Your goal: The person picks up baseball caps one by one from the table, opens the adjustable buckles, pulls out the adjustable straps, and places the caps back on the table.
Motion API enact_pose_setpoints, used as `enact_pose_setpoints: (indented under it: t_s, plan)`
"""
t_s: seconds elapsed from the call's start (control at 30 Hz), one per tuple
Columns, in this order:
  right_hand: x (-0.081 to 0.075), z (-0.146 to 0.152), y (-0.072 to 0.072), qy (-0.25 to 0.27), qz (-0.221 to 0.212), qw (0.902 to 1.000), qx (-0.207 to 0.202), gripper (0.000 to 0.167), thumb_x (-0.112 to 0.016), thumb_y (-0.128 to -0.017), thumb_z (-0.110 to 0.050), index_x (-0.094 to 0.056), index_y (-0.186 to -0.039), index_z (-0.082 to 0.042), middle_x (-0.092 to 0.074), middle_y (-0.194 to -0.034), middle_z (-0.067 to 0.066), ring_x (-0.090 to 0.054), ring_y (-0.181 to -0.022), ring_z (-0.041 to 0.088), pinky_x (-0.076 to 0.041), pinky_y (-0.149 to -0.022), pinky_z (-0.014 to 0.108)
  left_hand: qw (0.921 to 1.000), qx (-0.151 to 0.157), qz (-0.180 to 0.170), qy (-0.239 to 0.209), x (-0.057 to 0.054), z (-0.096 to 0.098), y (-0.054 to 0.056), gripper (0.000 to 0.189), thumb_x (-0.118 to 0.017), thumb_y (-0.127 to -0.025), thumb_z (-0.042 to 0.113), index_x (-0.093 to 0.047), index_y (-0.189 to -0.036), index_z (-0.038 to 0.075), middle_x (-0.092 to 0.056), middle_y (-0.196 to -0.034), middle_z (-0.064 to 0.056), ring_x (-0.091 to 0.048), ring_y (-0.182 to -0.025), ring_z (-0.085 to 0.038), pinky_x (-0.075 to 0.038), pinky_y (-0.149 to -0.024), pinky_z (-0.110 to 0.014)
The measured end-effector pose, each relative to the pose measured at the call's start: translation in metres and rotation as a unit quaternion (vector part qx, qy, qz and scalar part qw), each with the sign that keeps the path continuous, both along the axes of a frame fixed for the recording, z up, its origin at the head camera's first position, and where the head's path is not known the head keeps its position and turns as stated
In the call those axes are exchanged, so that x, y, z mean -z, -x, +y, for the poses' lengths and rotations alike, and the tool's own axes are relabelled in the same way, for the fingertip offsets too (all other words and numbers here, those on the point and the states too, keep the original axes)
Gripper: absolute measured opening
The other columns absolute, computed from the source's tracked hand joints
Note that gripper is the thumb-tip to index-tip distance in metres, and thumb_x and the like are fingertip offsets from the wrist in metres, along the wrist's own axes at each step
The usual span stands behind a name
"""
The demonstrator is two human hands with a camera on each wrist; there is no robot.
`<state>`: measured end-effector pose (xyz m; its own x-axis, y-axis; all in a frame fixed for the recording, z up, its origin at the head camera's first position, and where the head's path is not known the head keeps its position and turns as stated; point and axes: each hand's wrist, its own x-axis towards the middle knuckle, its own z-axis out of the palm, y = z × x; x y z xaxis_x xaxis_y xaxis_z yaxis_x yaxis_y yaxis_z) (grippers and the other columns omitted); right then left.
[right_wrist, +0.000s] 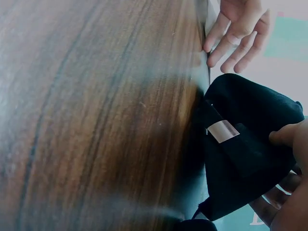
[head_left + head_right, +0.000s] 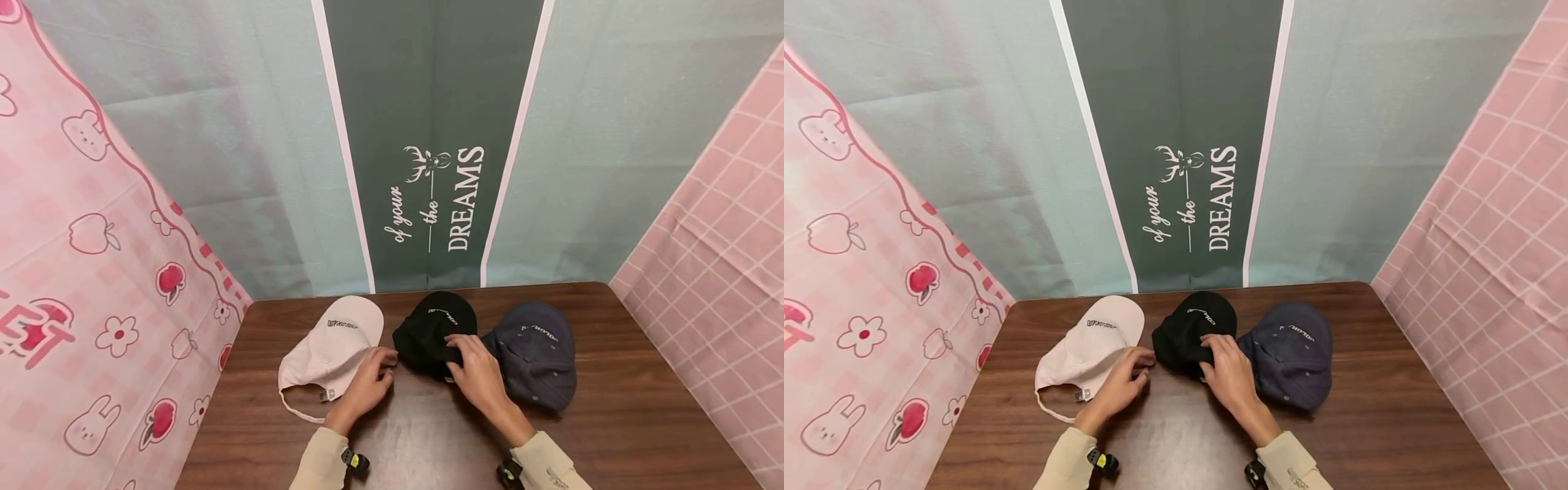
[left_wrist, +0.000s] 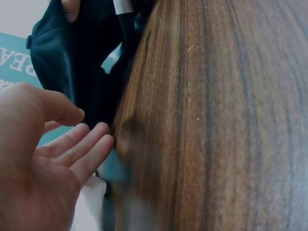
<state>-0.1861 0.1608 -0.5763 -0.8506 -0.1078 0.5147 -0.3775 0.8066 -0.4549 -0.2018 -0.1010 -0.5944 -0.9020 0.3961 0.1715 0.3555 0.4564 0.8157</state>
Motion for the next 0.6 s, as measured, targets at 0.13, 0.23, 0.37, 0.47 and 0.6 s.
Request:
enact_pose_setpoints:
  t_s: [0.13, 0.23, 0.37, 0.47, 0.6]
  plan:
    - [-0.003, -0.001, 0.001, 0.013, 0.013, 0.9998, 0.005, 0.037, -0.089, -0.075, -0.002, -0.075, -0.108, -0.013, -0.076, -0.12, -0.001, -0.069, -0.113, 0.02, -0.06, -0.089, 0.046, 1.0, -0.001, 0.006, 0.002, 0.0, 0.001, 0.0, 0.037, -0.058, -0.099, -0.009, -0.061, -0.136, -0.004, -0.061, -0.134, -0.018, -0.069, -0.119, -0.034, -0.059, -0.101, -0.035]
    - [-0.005, -0.002, 0.002, 0.02, 0.019, 0.9996, 0.009, 0.039, -0.09, -0.075, -0.003, -0.076, -0.11, -0.013, -0.077, -0.118, -0.001, -0.07, -0.112, 0.021, -0.06, -0.091, 0.046, 1.0, -0.004, 0.006, -0.004, 0.001, 0.002, -0.001, 0.032, -0.057, -0.099, -0.009, -0.062, -0.131, -0.004, -0.063, -0.131, -0.018, -0.07, -0.118, -0.033, -0.059, -0.101, -0.036]
    - [-0.008, -0.004, 0.002, 0.031, 0.019, 0.9992, 0.016, 0.04, -0.09, -0.077, -0.003, -0.077, -0.114, -0.013, -0.078, -0.116, 0.0, -0.071, -0.11, 0.022, -0.059, -0.092, 0.048, 0.9998, -0.011, 0.012, -0.012, 0.001, 0.004, -0.003, 0.024, -0.058, -0.099, -0.009, -0.064, -0.12, -0.003, -0.066, -0.121, -0.013, -0.071, -0.114, -0.03, -0.06, -0.097, -0.034]
    - [-0.012, -0.005, 0.001, 0.042, 0.016, 0.9988, 0.021, 0.039, -0.089, -0.079, -0.004, -0.077, -0.115, -0.013, -0.078, -0.114, 0.001, -0.072, -0.109, 0.023, -0.059, -0.091, 0.048, 0.9992, 0.002, 0.04, -0.007, 0.0, 0.006, -0.006, 0.021, -0.059, -0.098, -0.009, -0.067, -0.116, -0.001, -0.069, -0.117, -0.011, -0.073, -0.11, -0.028, -0.061, -0.094, -0.033]
    - [-0.017, -0.007, 0.0, 0.055, 0.008, 0.9982, 0.025, 0.034, -0.088, -0.083, -0.008, -0.077, -0.115, -0.015, -0.078, -0.114, 0.001, -0.072, -0.109, 0.024, -0.059, -0.092, 0.05, 0.9958, 0.029, 0.086, 0.013, -0.002, 0.01, -0.01, 0.021, -0.061, -0.099, -0.006, -0.071, -0.116, 0.002, -0.072, -0.119, -0.007, -0.072, -0.112, -0.023, -0.059, -0.096, -0.036]
